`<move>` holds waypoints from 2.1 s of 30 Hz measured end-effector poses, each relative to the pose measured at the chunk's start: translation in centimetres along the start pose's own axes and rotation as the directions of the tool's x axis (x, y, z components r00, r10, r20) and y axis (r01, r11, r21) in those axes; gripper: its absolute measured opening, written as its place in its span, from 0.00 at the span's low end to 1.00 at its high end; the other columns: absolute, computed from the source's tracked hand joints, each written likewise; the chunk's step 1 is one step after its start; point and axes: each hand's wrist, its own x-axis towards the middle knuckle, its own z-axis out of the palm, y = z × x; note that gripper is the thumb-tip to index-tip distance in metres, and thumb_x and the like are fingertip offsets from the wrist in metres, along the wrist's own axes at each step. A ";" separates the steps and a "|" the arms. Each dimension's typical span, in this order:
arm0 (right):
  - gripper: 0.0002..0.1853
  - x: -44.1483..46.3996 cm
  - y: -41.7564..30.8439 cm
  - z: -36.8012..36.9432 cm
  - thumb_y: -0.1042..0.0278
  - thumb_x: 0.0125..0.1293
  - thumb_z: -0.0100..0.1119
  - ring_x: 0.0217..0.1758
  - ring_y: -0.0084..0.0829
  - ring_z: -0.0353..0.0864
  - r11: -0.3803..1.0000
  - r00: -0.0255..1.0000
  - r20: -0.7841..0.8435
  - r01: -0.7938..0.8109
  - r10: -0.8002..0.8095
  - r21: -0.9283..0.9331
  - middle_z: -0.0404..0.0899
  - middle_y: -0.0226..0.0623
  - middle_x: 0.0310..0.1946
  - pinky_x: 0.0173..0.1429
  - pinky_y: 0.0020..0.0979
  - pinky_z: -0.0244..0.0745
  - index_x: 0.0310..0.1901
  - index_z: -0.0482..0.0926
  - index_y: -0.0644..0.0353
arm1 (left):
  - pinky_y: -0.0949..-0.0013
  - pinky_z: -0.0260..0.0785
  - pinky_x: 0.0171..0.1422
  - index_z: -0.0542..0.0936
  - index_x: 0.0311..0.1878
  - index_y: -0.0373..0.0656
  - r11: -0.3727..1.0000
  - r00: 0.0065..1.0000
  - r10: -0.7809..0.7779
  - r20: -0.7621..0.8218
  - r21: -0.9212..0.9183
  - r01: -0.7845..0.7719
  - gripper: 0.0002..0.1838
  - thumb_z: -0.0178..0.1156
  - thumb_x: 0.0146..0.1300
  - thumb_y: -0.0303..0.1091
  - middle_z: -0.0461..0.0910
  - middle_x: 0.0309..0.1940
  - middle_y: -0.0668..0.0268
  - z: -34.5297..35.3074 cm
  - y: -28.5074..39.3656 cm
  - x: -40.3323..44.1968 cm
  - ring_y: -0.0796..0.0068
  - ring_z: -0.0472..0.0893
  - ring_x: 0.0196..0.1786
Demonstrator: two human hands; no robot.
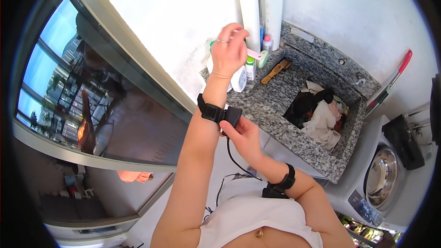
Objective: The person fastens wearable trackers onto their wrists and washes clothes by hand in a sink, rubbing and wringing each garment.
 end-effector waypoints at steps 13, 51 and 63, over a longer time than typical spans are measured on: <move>0.21 -1.3 -2.2 -3.6 0.49 0.51 0.74 0.24 0.30 0.79 0.598 0.930 0.231 0.361 -0.285 -0.716 0.79 0.31 0.22 0.28 0.31 0.71 0.34 0.78 0.58 | 0.73 0.67 0.31 0.75 0.42 0.43 -0.611 0.231 -0.715 0.660 -0.750 0.254 0.09 0.55 0.59 0.22 0.77 0.43 0.62 1.0 2.3 -1.0 0.71 0.76 0.35; 0.19 7.4 -7.7 -29.6 0.68 0.50 0.68 0.39 0.36 0.79 0.557 0.857 0.403 0.515 -0.321 -0.652 0.77 0.37 0.35 0.42 0.31 0.76 0.46 0.81 0.56 | 0.75 0.65 0.25 0.71 0.35 0.36 -0.871 0.055 0.087 0.995 0.102 -0.481 0.06 0.43 0.60 0.22 0.73 0.29 0.65 27.3 14.9 -0.2 0.77 0.72 0.24; 0.23 5.1 -7.5 -30.6 0.67 0.51 0.58 0.46 0.47 0.74 0.612 0.918 0.271 0.394 -0.289 -0.686 0.76 0.45 0.40 0.48 0.41 0.73 0.49 0.76 0.66 | 0.69 0.71 0.34 0.75 0.36 0.43 0.826 0.925 -0.082 0.372 -0.493 0.272 0.07 0.58 0.55 0.20 0.78 0.34 0.62 32.8 18.0 -5.4 0.63 0.80 0.33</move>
